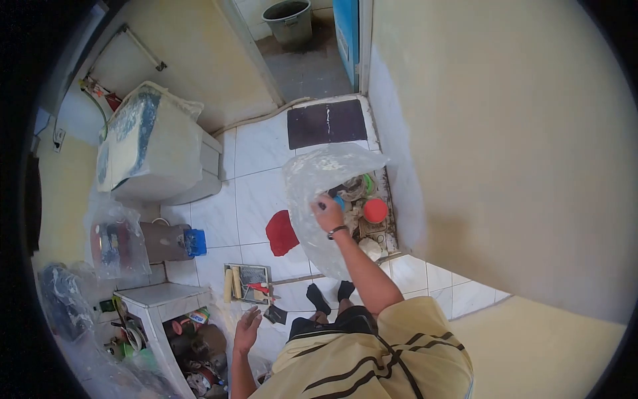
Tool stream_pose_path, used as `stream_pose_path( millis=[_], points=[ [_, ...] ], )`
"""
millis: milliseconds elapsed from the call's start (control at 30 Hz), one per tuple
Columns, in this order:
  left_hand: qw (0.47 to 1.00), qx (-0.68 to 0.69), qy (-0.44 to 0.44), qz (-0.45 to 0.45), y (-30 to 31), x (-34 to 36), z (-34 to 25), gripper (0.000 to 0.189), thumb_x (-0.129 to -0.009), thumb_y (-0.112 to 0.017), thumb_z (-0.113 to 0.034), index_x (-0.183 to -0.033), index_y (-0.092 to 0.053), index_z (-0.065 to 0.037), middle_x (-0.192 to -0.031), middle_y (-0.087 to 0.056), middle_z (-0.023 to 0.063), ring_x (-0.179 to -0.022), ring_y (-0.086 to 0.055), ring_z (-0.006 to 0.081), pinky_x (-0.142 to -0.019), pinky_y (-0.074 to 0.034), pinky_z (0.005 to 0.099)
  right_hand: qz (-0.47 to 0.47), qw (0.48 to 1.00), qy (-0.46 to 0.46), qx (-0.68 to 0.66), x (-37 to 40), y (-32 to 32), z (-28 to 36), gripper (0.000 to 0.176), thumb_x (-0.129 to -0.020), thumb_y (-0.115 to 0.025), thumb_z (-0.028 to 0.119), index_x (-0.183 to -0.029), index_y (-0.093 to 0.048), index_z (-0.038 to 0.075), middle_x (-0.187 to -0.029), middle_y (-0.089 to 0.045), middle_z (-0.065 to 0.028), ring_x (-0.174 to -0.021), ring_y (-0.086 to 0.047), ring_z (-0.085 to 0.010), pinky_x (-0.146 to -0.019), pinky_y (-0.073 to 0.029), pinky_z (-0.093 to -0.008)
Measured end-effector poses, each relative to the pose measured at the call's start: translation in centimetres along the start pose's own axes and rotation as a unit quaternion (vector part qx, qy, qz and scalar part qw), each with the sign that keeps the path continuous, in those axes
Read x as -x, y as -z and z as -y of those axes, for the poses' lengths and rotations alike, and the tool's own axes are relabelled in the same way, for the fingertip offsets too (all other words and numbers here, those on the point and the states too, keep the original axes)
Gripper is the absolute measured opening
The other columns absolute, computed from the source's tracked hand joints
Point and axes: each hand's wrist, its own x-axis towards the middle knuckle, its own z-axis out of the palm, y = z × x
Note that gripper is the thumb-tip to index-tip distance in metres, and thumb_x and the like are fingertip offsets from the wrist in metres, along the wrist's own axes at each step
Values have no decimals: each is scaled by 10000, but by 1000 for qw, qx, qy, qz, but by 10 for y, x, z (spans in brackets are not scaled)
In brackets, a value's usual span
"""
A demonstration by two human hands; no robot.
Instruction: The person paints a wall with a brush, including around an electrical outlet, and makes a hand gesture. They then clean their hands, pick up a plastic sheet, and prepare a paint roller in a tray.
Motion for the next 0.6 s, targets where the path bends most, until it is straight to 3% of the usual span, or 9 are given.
stream_pose_path(
  millis=[100,200,300,400,533,567,600],
  points=[
    [1000,-13,6,5,15,11,5,479,-945,-585,-170,-1361,-468,37,-1276,-591,203,-1170,-577,240,-984,-442,328,-3,1000,-2,23,7,-32,26,199,-842,-690,201,-874,-627,15,-924,-646,-185,-833,-636,-357,-737,-489,-402],
    [1000,-16,23,-2,11,23,8,484,-944,-588,-172,-1365,-466,32,-1273,-592,201,-1164,-579,240,-990,-434,325,-89,990,105,13,12,-46,29,192,-852,-678,204,-887,-627,23,-1005,-651,-215,-947,-626,-398,-819,-490,-416],
    [999,-12,32,-18,20,34,6,478,-945,-586,-175,-1363,-471,25,-1272,-593,202,-1169,-574,242,-992,-430,327,-57,997,48,0,11,-47,55,215,-853,-681,227,-887,-630,21,-1082,-639,-249,-1054,-595,-423,-891,-479,-408],
    [999,3,14,-43,30,40,17,475,-947,-585,-184,-1361,-474,23,-1277,-590,205,-1182,-565,245,-1000,-422,328,17,999,-42,-24,-5,-37,76,245,-853,-683,250,-889,-633,13,-1084,-645,-256,-1072,-593,-420,-908,-477,-404],
    [997,16,6,-77,31,51,19,463,-953,-572,-177,-1360,-474,22,-1298,-577,207,-1196,-555,252,-1010,-415,334,-24,998,51,5,-30,-41,77,276,-843,-693,272,-910,-645,8,-1037,-670,-230,-1005,-630,-392,-878,-485,-404],
    [997,15,-5,-71,37,50,30,532,-945,-568,-258,-1410,-440,-31,-1325,-564,156,-1147,-568,223,-933,-461,364,-27,998,61,-8,-35,-41,88,280,-841,-694,274,-914,-648,7,-1050,-669,-232,-1011,-630,-389,-882,-485,-402],
    [997,29,1,-76,37,53,38,531,-948,-564,-257,-1411,-438,-32,-1329,-562,151,-1144,-569,223,-933,-461,365,-33,997,71,-22,-41,-40,98,285,-839,-694,277,-918,-651,6,-1063,-667,-234,-1016,-631,-387,-886,-485,-400]
  ],
)
